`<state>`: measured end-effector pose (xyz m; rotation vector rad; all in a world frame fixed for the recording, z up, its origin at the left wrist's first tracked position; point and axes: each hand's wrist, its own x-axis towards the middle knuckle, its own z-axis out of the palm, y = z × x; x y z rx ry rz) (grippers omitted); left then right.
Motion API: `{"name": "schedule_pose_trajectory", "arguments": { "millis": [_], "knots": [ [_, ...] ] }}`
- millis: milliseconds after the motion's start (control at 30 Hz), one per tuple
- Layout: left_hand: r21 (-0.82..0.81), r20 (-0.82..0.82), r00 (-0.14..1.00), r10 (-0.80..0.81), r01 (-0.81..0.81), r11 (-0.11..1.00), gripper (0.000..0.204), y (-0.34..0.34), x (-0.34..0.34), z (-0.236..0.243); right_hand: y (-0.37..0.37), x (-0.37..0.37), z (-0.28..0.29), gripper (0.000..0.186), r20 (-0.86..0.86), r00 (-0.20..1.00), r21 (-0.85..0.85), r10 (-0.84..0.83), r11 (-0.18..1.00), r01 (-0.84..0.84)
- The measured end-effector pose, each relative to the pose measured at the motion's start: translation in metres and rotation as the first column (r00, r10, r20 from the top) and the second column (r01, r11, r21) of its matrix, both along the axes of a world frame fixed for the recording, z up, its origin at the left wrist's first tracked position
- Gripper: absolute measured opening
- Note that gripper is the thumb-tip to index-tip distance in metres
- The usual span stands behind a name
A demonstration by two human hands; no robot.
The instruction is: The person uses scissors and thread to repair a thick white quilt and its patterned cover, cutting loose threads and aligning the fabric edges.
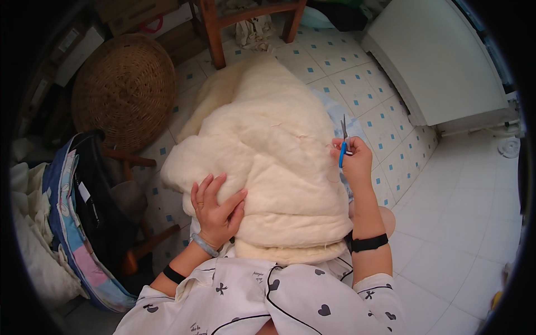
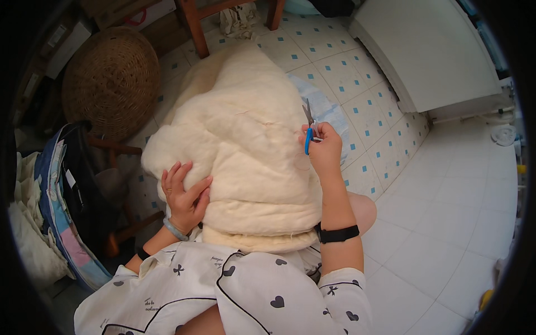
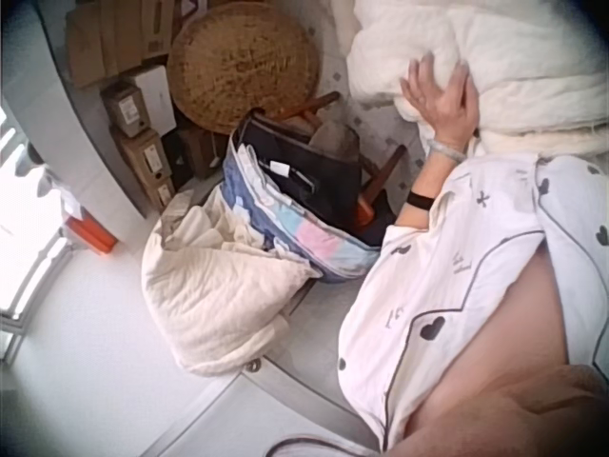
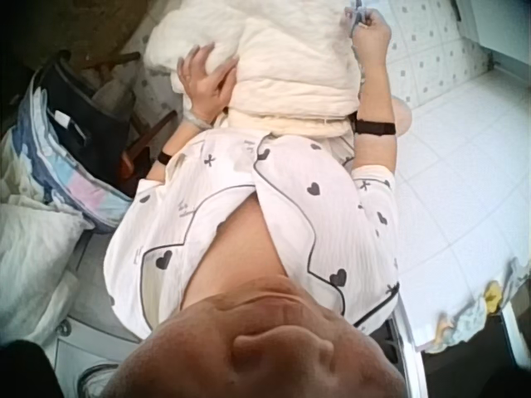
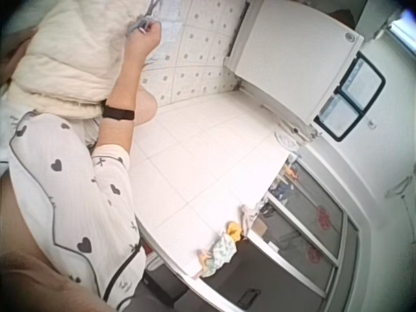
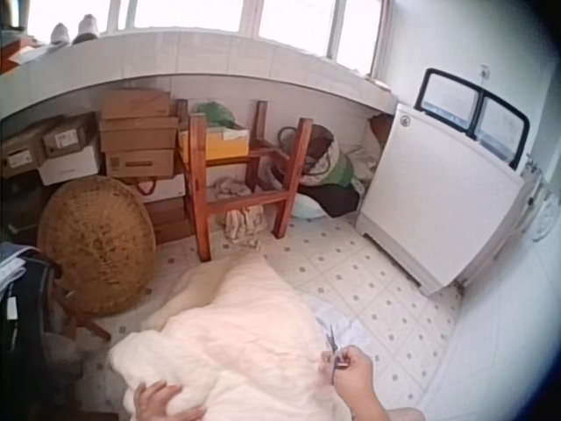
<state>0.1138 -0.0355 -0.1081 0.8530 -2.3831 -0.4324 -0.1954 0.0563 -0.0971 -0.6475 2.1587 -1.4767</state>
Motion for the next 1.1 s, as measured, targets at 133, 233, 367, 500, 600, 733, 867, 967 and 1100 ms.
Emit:
{"name": "schedule_pose_trajectory", "arguments": {
  "millis": [133,233,367,500,600,733,867,967,1100],
  "knots": [
    [0.0,0.009,1.0,0.011,-0.011,1.0,0.024,-0.001,0.001,0.0,-0.01,-0.001,-0.008,0.021,-0.096,0.994,0.082,0.051,0.996,-0.043],
    [0.0,0.015,1.0,0.014,-0.014,1.0,0.024,-0.003,0.001,-0.001,-0.011,-0.003,-0.012,0.019,-0.093,0.994,0.102,0.064,0.993,-0.054],
    [0.002,0.015,1.0,0.012,-0.012,1.0,0.024,-0.004,0.0,-0.001,-0.01,-0.005,-0.018,0.016,-0.123,0.992,0.089,0.04,0.996,-0.029],
    [0.004,0.015,1.0,0.014,-0.014,1.0,0.024,-0.004,0.001,-0.002,-0.012,-0.003,-0.012,0.019,-0.15,0.989,0.079,-0.006,0.997,0.018],
    [0.002,0.011,1.0,0.011,-0.011,1.0,0.024,-0.005,0.0,-0.002,-0.01,-0.003,-0.011,0.018,-0.358,0.933,0.081,0.013,0.997,0.017],
    [-0.001,0.012,1.0,0.011,-0.011,1.0,0.023,-0.004,0.0,-0.002,-0.006,-0.006,-0.005,0.02,-0.722,0.687,0.107,0.081,0.994,-0.005],
    [0.008,0.004,1.0,0.0,0.0,1.0,0.026,-0.005,0.001,-0.002,0.002,-0.007,0.002,0.021,-0.731,0.683,0.037,0.005,0.999,0.032],
    [-0.001,0.009,1.0,0.012,-0.012,1.0,0.022,-0.005,0.002,-0.003,0.01,-0.005,0.009,0.022,-0.714,0.7,0.014,-0.01,1.0,0.028],
    [0.011,-0.004,1.0,-0.003,0.003,1.0,0.025,-0.006,0.001,-0.002,0.018,-0.009,0.01,0.022,-0.698,0.716,0.058,0.021,0.998,0.027]
  ]
}}
